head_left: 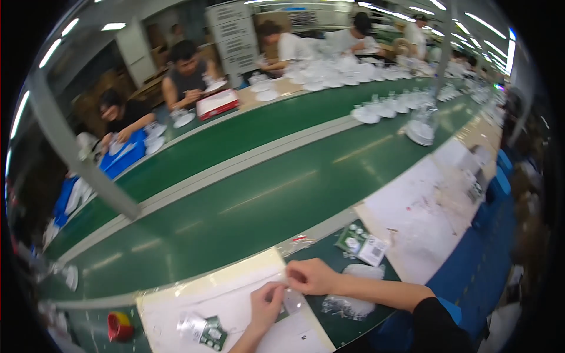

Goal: The recorder is packing small green circuit boards into plastic bags and placing them into clear plastic dome enclosures on an assembly line.

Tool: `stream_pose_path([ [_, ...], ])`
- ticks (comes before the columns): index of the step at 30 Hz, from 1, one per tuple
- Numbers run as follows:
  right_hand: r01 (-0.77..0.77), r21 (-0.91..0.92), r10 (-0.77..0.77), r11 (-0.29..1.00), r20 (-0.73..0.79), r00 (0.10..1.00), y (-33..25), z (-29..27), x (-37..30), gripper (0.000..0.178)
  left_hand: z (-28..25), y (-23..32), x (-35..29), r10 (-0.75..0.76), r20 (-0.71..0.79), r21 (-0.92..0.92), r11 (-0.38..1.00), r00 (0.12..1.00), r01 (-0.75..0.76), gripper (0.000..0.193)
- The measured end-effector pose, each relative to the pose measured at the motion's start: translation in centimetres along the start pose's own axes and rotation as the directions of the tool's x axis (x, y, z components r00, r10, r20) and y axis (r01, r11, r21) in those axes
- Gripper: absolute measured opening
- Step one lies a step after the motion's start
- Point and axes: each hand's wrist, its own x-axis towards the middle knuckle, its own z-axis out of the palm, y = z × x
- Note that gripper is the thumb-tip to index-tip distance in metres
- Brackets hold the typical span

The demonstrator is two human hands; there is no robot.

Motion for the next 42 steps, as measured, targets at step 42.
stream_pose_path([
  [42, 0.151, 0.162, -0.138, 0.975, -0.091, 0.986, 0.4, 1.0, 0.3, 0.014, -0.2, 0.3, -0.3, 0.066, -0.053, 0.013, 0.998, 0.996, -0.066, 0.018],
])
